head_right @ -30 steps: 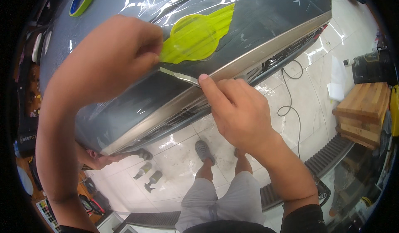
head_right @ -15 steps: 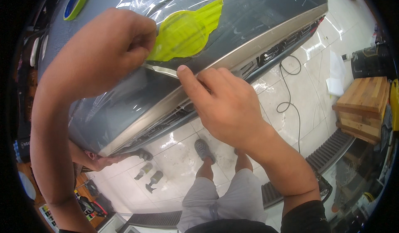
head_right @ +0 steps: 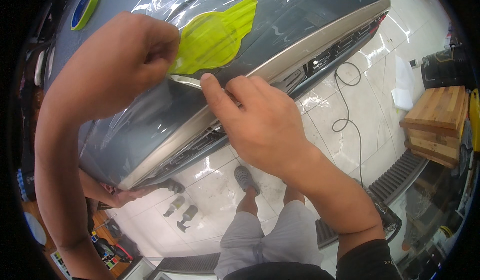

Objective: The person uses a metal squeegee to smooth a protective film onto the front bumper of a gray car, working around a yellow logo. They then use a yellow squeegee to press the film firmly into the contours of the bumper and trim the edges.

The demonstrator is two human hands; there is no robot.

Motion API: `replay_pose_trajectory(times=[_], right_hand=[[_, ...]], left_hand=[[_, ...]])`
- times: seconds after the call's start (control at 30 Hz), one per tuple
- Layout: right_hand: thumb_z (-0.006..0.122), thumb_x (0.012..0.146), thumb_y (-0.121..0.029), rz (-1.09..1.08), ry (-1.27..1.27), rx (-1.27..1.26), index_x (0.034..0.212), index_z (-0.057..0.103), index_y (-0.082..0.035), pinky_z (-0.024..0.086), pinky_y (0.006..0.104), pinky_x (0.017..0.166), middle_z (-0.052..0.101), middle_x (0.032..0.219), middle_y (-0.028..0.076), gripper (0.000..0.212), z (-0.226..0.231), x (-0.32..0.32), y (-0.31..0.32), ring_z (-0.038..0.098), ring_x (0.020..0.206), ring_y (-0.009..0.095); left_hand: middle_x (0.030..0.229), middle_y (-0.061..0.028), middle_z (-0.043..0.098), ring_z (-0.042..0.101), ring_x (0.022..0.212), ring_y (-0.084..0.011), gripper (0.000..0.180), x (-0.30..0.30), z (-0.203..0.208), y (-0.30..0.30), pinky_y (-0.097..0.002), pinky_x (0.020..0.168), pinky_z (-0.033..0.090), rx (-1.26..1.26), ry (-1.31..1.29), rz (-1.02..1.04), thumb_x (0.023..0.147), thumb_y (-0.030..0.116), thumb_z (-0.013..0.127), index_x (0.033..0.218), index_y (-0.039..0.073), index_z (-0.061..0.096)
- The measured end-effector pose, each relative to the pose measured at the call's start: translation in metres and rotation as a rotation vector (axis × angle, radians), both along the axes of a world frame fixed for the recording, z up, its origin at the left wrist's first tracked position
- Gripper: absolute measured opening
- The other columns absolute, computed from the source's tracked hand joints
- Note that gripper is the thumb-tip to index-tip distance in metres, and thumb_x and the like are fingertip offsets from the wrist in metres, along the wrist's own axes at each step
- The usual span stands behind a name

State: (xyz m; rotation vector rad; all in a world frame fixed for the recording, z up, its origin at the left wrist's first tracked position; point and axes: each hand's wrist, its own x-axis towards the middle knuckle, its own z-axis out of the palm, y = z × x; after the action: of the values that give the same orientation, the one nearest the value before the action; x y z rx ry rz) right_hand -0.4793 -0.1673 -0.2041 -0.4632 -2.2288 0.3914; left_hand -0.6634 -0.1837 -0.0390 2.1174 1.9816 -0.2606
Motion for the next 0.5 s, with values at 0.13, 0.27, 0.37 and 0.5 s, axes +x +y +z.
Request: replay_pose_trajectory(times=[0.13,0.27,0.37,0.5], right_hand=[[0.065,0.080,-0.005,0.007,-0.018,0.001,0.127,0.066,-0.002,0.048,0.0335,0.058,0.056,0.083,0.005,0.047,-0.003,0.004,0.004,0.057,0.071,0.022],[0.066,0.079,-0.004,0.012,-0.023,0.017,0.126,0.066,-0.001,0.048,0.0337,0.058,0.056,0.082,0.005,0.047,-0.001,0.007,0.008,0.057,0.071,0.022],[0.066,0.078,-0.004,0.014,-0.023,0.040,0.125,0.066,-0.001,0.049,0.0340,0.059,0.056,0.082,0.006,0.047,-0.002,0.010,0.011,0.058,0.072,0.022],[0.066,0.078,-0.004,0.014,-0.060,0.036,0.124,0.067,0.000,0.049,0.0340,0.059,0.056,0.083,0.006,0.047,0.001,0.011,0.015,0.058,0.072,0.022]], left_hand=[[0.061,-0.0139,0.051,0.048,0.055,-0.0229,0.010,-0.001,-0.002,0.003,-0.0374,0.058,0.042,-0.029,-0.019,0.046,0.082,0.004,0.064,0.077,-0.003,0.059],[0.062,-0.0127,0.051,0.047,0.055,-0.0205,0.010,-0.002,-0.001,0.003,-0.0361,0.058,0.043,-0.032,-0.063,0.068,0.083,0.004,0.063,0.078,-0.004,0.060],[0.062,-0.0127,0.052,0.048,0.055,-0.0204,0.009,-0.001,-0.002,0.004,-0.0354,0.059,0.043,-0.036,-0.071,0.079,0.083,0.003,0.063,0.078,-0.004,0.061],[0.061,-0.0125,0.052,0.047,0.055,-0.0196,0.009,-0.003,-0.002,0.006,-0.0352,0.059,0.043,-0.048,-0.075,0.085,0.082,0.003,0.062,0.078,-0.004,0.061]])
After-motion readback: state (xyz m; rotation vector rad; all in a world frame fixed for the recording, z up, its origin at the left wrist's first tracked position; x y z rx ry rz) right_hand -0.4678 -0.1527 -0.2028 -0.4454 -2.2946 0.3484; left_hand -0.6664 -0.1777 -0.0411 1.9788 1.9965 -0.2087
